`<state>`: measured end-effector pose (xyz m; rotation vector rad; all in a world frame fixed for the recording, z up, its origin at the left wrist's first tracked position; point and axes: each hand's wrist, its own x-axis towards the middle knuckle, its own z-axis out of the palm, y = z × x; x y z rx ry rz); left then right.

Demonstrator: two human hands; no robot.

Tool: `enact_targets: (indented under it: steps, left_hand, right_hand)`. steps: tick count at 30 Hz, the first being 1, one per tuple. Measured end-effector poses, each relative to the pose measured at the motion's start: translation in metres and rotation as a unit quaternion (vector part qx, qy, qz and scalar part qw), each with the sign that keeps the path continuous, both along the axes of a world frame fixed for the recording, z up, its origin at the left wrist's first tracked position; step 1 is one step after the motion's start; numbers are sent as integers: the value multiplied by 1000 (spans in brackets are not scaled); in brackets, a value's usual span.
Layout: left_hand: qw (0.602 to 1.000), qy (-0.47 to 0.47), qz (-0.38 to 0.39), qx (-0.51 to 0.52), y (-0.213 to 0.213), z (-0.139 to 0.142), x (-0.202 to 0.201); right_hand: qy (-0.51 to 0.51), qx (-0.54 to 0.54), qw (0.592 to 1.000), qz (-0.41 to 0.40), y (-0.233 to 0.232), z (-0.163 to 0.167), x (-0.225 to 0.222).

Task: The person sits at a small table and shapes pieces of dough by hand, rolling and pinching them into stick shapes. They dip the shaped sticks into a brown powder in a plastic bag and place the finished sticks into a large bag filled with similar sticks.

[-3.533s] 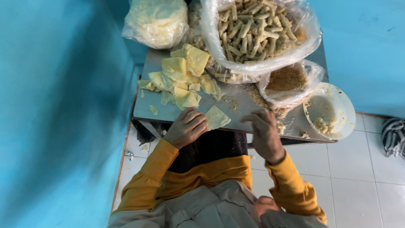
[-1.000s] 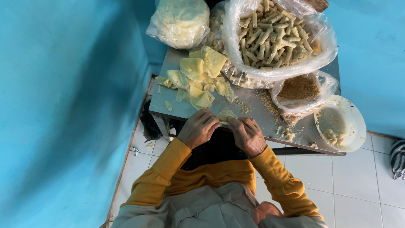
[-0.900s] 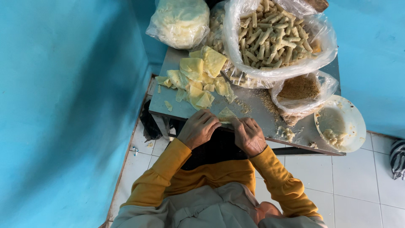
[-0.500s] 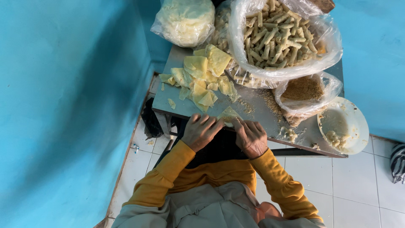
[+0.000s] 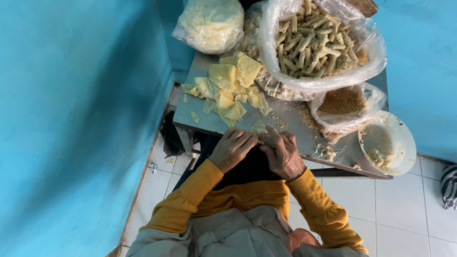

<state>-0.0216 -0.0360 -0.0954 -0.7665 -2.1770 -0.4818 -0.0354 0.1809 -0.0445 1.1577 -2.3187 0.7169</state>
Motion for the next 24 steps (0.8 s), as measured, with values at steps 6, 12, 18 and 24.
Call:
enact_targets:
  steps: [6, 12, 18, 24]
  left_hand:
    - [996, -76, 17, 46, 11, 13, -13]
    - [984, -170, 35, 42, 22, 20, -19]
    - [993, -103, 54, 2, 27, 10, -15]
    - [996, -81, 48, 9, 24, 13, -13]
  right_hand:
    - [-65, 24, 998, -11, -3, 8, -24]
    - [-313, -75, 947, -1, -4, 12, -44]
    - [-163, -72, 984, -11, -4, -1, -29]
    - [-176, -30, 983, 46, -6, -1, -51]
